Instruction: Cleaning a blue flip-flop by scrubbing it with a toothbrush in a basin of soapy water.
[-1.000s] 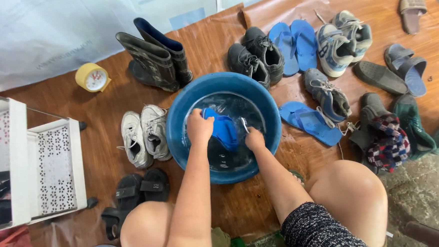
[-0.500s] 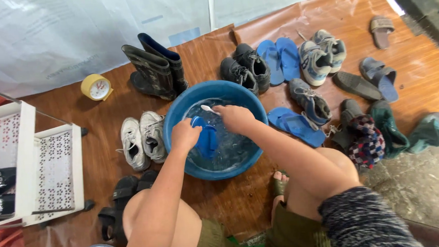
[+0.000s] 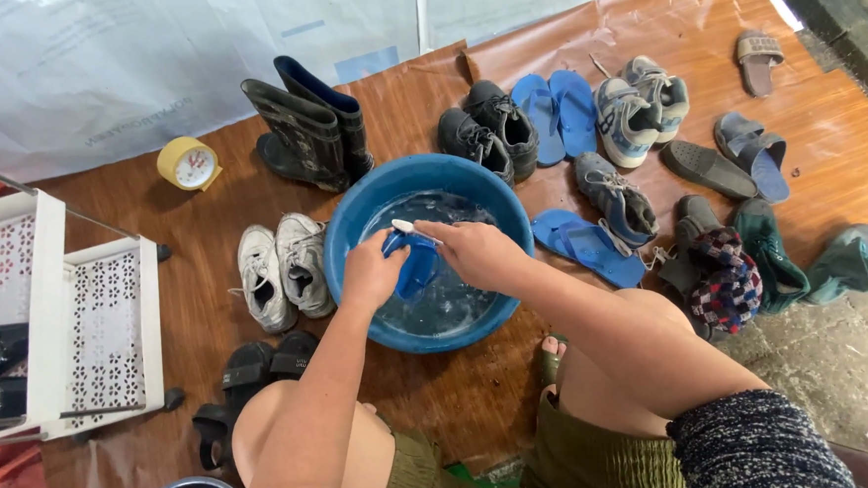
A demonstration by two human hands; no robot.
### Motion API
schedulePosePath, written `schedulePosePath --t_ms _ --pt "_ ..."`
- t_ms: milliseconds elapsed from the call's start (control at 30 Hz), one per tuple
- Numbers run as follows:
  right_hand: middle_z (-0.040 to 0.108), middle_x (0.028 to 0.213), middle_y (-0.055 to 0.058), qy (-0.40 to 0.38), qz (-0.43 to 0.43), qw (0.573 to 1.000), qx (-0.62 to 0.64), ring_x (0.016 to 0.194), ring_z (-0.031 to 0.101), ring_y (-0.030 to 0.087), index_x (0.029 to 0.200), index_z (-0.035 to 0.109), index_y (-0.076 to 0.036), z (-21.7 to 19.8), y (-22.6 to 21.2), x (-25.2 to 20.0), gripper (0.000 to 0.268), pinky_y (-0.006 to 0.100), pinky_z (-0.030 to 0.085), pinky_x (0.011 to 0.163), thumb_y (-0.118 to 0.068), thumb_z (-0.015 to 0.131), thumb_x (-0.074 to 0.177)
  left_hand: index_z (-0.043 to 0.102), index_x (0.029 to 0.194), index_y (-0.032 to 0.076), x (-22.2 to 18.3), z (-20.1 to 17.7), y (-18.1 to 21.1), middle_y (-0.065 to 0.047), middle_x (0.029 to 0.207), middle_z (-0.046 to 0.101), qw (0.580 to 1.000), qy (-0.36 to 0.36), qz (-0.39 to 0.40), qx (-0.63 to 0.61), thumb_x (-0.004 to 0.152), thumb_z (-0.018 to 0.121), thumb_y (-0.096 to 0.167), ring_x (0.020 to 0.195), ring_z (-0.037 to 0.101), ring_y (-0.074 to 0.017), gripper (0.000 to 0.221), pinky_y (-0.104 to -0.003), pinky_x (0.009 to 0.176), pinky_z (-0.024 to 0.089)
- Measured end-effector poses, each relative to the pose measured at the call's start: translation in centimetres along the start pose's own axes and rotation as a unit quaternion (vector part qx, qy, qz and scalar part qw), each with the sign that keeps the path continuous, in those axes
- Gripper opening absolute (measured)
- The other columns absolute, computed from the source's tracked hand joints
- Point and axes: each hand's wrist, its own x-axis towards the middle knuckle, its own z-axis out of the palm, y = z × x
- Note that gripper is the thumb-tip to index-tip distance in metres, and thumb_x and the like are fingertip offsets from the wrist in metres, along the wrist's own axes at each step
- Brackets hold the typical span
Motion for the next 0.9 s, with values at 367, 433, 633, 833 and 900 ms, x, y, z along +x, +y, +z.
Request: schedulePosePath --t_ms 367,433,633,833,900 --pt "0.077 0.106 0.019 0.067 0.052 0.995 0.053 0.096 0.075 0.036 0.153 0.050 -0.036 1.0 3.0 1.5 0.052 0.048 0.064 0.076 -0.019 0.054 0.104 0.056 0.142 -0.003 -1.2 0.0 1.0 -0.031 0.119 0.066 0.986 0.075 0.094 -0.119 0.104 0.060 0.023 0.109 0.066 -0.0463 0.046 -0.055 0.079 0.061" --pt "0.078 0.105 0.018 0.063 0.080 0.994 0.043 0.100 0.075 0.037 0.152 0.051 -0.039 1.2 2.7 1.3 0.051 0.050 0.064 0.080 -0.022 0.054 0.104 0.057 0.141 -0.002 -1.5 0.2 0.8 -0.031 0.117 0.066 0.981 0.089 0.105 -0.135 0.104 0.061 0.024 0.106 0.068 -0.0461 0.045 -0.054 0.077 0.062" --pt "0.077 0.110 0.021 0.133 -0.032 0.983 0.123 0.099 0.074 0.039 0.155 0.049 -0.030 1.7 -0.9 -1.0 0.061 0.048 0.063 0.078 -0.004 0.057 0.100 0.062 0.133 -0.007 -0.1 2.1 -0.9 -0.030 0.116 0.067 0.964 0.173 0.161 -0.123 0.101 0.066 0.015 0.108 0.067 -0.0467 0.039 -0.053 0.080 0.061" --pt "0.076 0.104 0.022 0.125 -0.072 0.978 0.151 0.099 0.073 0.038 0.155 0.048 -0.027 2.3 -0.9 -1.0 0.057 0.050 0.063 0.073 -0.004 0.053 0.103 0.065 0.128 -0.006 0.5 2.9 -1.5 -0.031 0.116 0.068 0.948 0.227 0.181 -0.129 0.094 0.070 0.006 0.108 0.066 -0.0482 0.036 -0.057 0.082 0.060" --pt "0.077 0.104 0.018 0.118 -0.033 0.984 0.127 0.097 0.074 0.036 0.157 0.044 -0.035 2.3 -1.0 -0.9 0.060 0.048 0.062 0.075 -0.008 0.053 0.104 0.063 0.132 -0.004 1.0 3.3 -2.0 -0.025 0.119 0.068 0.954 0.213 0.165 -0.134 0.100 0.067 0.013 0.112 0.065 -0.0452 0.036 -0.058 0.085 0.060"
